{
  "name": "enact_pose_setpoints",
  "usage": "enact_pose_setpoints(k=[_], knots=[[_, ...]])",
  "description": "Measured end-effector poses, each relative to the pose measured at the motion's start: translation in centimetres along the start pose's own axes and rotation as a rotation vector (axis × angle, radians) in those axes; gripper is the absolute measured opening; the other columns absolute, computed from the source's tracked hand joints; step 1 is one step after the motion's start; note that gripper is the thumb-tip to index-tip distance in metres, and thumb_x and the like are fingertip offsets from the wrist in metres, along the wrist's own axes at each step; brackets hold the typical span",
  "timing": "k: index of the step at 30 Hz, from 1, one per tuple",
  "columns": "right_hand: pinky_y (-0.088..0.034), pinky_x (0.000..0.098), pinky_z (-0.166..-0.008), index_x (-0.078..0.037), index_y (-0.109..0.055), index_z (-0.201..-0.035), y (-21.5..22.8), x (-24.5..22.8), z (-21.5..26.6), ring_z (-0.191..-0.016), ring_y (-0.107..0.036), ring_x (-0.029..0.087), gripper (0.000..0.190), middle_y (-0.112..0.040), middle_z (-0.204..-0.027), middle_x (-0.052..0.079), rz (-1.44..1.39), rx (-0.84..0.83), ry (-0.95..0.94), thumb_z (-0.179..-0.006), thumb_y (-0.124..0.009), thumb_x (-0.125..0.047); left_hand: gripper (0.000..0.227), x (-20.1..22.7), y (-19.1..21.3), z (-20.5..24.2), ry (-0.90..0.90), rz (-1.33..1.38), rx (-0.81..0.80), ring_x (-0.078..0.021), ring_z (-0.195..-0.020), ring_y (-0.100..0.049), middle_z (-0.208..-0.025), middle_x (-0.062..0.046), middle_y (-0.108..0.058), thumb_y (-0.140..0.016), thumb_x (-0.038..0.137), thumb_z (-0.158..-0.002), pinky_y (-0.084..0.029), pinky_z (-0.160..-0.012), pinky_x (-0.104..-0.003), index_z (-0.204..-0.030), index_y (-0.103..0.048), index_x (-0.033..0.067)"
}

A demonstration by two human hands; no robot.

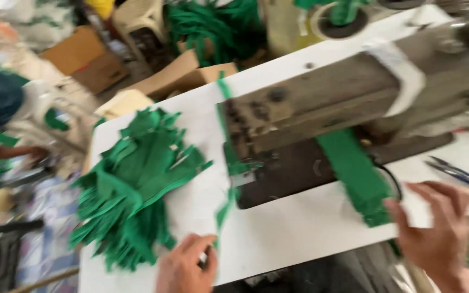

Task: Sewing green fabric strips using an industrial sewing machine in a factory setting.

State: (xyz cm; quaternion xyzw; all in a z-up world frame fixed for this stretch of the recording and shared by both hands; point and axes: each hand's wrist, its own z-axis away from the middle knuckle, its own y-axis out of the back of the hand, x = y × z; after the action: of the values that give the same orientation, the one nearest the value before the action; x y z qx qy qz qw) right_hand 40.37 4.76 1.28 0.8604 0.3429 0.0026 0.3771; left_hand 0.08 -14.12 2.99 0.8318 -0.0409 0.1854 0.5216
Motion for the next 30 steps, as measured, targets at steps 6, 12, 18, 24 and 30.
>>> enact_pose_setpoints(k=[6,12,18,24,30], knots=[[-0.052,0.0404,-0.085,-0.009,-0.069,-0.117,2.0,-6.1,-0.7,-0.098,-0.061,0.027,0.038,-0.067,-0.106,0.011,-0.208,-0.110,0.028,-0.088,-0.075,-0.032,0.017,5.6,-1.0,-0.4,0.953,0.777,-0.527,-0.0128,-0.052,-0.045,-0.062,-0.005,-0.059,-0.077,0.015,-0.091,-0.036,-0.056,-0.028,-0.098,-0.089,0.0068],[-0.049,0.0503,-0.102,-0.008,-0.055,-0.139,0.6,-11.1,0.1,-0.128,-0.061,0.033,0.074,-0.060,-0.144,0.015,-0.574,-0.502,0.269,-0.089,-0.072,-0.059,0.017,5.5,1.0,-2.6,0.262,0.514,-0.942,-0.0112,-0.094,-0.077,-0.106,0.007,-0.080,-0.072,0.023,-0.093,-0.056,-0.080,-0.028,-0.106,-0.083,0.0258],[-0.053,0.0376,-0.064,-0.021,-0.070,-0.093,-2.8,-15.6,1.9,-0.073,-0.071,0.023,0.014,-0.070,-0.082,0.000,-0.697,-0.946,-0.062,-0.099,-0.069,-0.033,0.032,8.0,8.2,-12.2,0.316,0.221,-1.244,-0.0081,-0.124,-0.071,-0.134,0.006,-0.076,-0.075,0.030,-0.089,-0.052,-0.113,-0.025,-0.119,-0.080,0.0225],[-0.055,0.0362,-0.074,-0.019,-0.071,-0.115,-2.6,-16.9,0.4,-0.084,-0.074,0.018,0.019,-0.080,-0.097,0.000,-0.777,-1.230,-0.587,-0.101,-0.067,-0.031,0.030,1.9,1.0,-12.5,0.379,0.072,-0.884,-0.0227,-0.109,-0.071,-0.116,0.000,-0.076,-0.072,0.025,-0.094,-0.059,-0.094,-0.049,-0.124,-0.073,0.0220],[-0.055,0.0395,-0.097,-0.007,-0.070,-0.119,0.1,-3.5,-2.8,-0.114,-0.062,0.028,0.054,-0.068,-0.125,0.010,-0.349,-0.449,0.135,-0.075,-0.049,0.015,0.060,2.3,-7.0,-5.0,-0.051,-0.453,0.099,-0.0330,-0.109,-0.058,-0.128,-0.007,-0.055,-0.086,0.020,-0.075,-0.047,-0.089,-0.046,-0.130,-0.065,0.0280]])
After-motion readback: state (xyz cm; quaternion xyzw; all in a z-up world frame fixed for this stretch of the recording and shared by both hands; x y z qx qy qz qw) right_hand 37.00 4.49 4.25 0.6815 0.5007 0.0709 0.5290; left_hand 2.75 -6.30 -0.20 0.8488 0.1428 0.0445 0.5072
